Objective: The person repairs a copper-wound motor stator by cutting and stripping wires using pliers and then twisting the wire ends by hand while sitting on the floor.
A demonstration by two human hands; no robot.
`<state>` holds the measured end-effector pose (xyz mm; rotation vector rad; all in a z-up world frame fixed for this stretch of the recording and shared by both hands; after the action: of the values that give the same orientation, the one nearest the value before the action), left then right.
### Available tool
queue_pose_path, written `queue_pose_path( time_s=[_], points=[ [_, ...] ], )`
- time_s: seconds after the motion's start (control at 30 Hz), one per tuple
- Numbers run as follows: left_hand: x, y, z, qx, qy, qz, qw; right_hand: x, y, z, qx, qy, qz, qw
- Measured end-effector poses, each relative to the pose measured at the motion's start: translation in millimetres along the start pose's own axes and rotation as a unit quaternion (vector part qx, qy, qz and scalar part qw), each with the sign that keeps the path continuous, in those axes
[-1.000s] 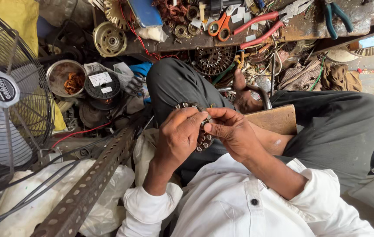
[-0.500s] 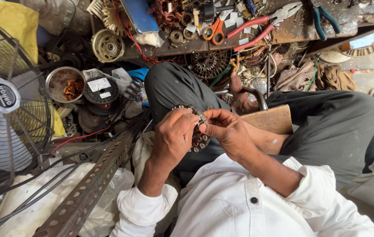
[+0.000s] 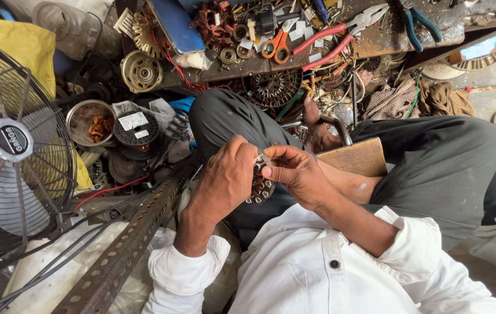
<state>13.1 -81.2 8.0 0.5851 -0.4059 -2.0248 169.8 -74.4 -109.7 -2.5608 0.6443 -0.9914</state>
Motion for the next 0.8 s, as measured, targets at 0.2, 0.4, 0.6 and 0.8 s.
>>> queue_pose_path(
  time_s=[0.2,0.4,0.6,0.8],
  points=[
    [1.1,4.9,7.7,0.017,0.078,-0.043,0.996,-3.2,5.5,1.0,-0.022,0.017,0.02,0.999],
    [-2.1,4.7,-0.8,-0.07,0.017,-0.063,0.995,-0.9,8.9,4.6,0.02,0.032,0.06,0.998],
    [-8.3,-2.1,28.1,0.041,0.183,-0.034,0.982,14.8,8.3,8.2,0.082,0.017,0.068,0.994],
    [-85.6,-61.8,12.0,-0.015,0.273,-0.058,0.96,18.9,12.5,11.7,0.083,0.036,0.073,0.993]
  ],
)
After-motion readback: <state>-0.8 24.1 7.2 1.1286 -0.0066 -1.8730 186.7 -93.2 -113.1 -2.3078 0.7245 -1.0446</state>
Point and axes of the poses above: each hand's wrist, its own x-axis away from the middle knuckle, its own z-axis out of the back of the hand, y = z × x, the point moved 4 cm from there along -x, towards the middle knuckle, and after that the axes turned 13 degrees about -z, right-handed, at the moved point
